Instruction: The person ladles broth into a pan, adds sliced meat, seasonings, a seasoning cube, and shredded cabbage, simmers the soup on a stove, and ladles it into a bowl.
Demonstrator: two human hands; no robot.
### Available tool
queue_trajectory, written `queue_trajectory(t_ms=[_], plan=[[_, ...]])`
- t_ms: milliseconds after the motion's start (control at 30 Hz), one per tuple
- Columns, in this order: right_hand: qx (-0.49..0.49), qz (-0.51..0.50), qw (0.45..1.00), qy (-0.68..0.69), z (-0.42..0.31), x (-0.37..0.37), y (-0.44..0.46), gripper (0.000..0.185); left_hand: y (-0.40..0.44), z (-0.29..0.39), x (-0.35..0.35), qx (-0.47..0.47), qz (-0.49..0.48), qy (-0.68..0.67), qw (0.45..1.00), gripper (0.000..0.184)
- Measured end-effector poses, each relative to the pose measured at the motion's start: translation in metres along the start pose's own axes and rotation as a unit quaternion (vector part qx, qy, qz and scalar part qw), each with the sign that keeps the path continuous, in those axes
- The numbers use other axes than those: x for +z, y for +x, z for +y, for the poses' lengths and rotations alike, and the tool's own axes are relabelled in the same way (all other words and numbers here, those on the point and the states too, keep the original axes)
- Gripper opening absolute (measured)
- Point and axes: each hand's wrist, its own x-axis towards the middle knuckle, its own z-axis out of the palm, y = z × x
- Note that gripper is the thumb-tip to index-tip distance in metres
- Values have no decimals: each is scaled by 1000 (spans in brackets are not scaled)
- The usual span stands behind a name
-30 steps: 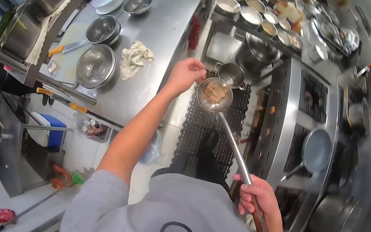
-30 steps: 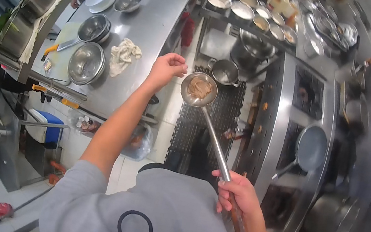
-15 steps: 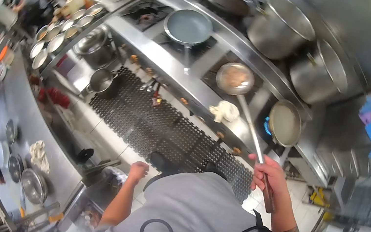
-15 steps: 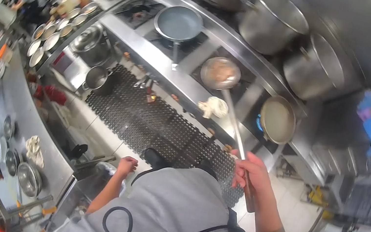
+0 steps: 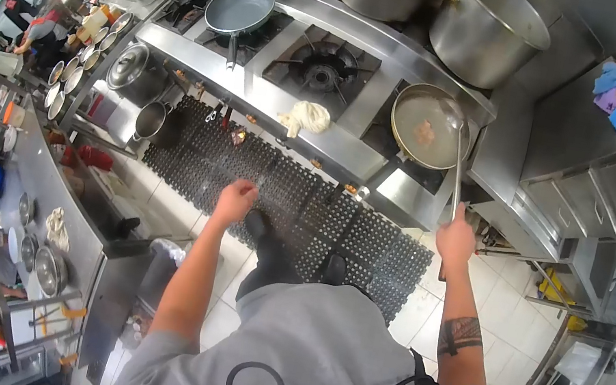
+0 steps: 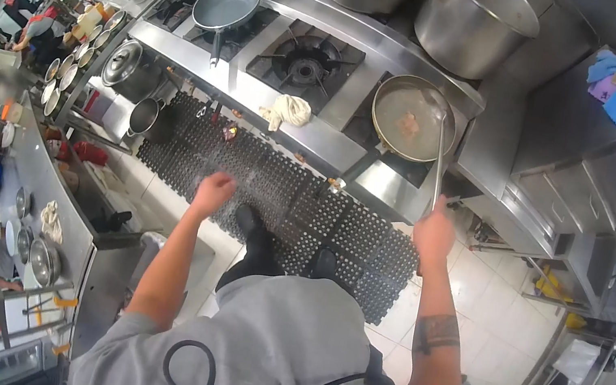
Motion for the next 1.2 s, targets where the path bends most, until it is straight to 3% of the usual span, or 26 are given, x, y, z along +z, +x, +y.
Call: queue_trajectory(t_ms=[33, 100, 133, 200, 233, 300, 333, 400, 433, 467, 533, 600, 733, 867, 967, 1033, 1100, 1133, 1167, 1200], plan=[[-14, 16, 1000, 2, 18, 4, 8, 62, -13, -4, 12, -28, -21, -51, 998, 29], [-23, 21, 1000, 4, 36, 3, 19, 62, -51, -31, 33, -4, -54, 61, 997, 33], [-35, 22, 999, 9, 42, 5, 23, 62, -70, -56, 45, -35, -66, 68, 995, 33], [-48, 2, 994, 95, 54, 25, 32, 58, -117, -114, 64, -103, -64, 112, 986, 32], [-93, 40, 965, 240, 62, 43, 30, 51, -147, -133, 63, -65, -62, 156, 984, 29], [-65, -36, 927, 368, 47, 34, 10, 48, -209, -173, 64, -223, -56, 204, 952, 30], [-95, 33, 947, 305, 57, 57, 14, 49, -236, -208, 71, -299, -21, 212, 930, 31], [-121, 121, 953, 249, 82, 108, 34, 56, -285, -213, 59, -397, 54, 198, 894, 32], [-201, 193, 922, 270, 119, 175, 80, 43, -304, -214, 53, -418, 84, 176, 887, 32], [68, -146, 904, 396, 107, 153, 80, 23, -318, -218, 51, -431, 100, 150, 884, 33], [32, -65, 887, 456, 103, 160, 65, 11, -330, -211, 45, -439, 111, 119, 884, 33], [50, -66, 875, 476, 91, 150, 62, 11, -338, -179, 39, -475, 156, 57, 864, 33], [114, -55, 834, 537, 41, 126, 30, 13, -323, -204, 61, -456, 207, 22, 865, 31], [96, -69, 812, 572, 13, 130, 37, 9, -277, -266, 68, -395, 202, -16, 896, 27], [156, -188, 775, 583, -11, 125, 54, 10, -229, -303, 56, -370, 201, -25, 907, 24], [137, -213, 808, 533, -26, 128, 76, 11, -195, -318, 30, -358, 204, -32, 910, 23], [69, -243, 878, 406, -14, 154, 138, 19, -164, -319, -6, -317, 129, 9, 939, 23], [138, -325, 827, 438, -47, 124, 119, 22, -146, -322, -23, -317, 130, 0, 939, 23], [117, -210, 804, 543, -113, 90, 50, 24, -130, -323, -41, -268, 125, -24, 955, 24], [112, -208, 812, 534, -163, 65, 14, 24, -116, -320, -59, -221, 121, -49, 966, 26]])
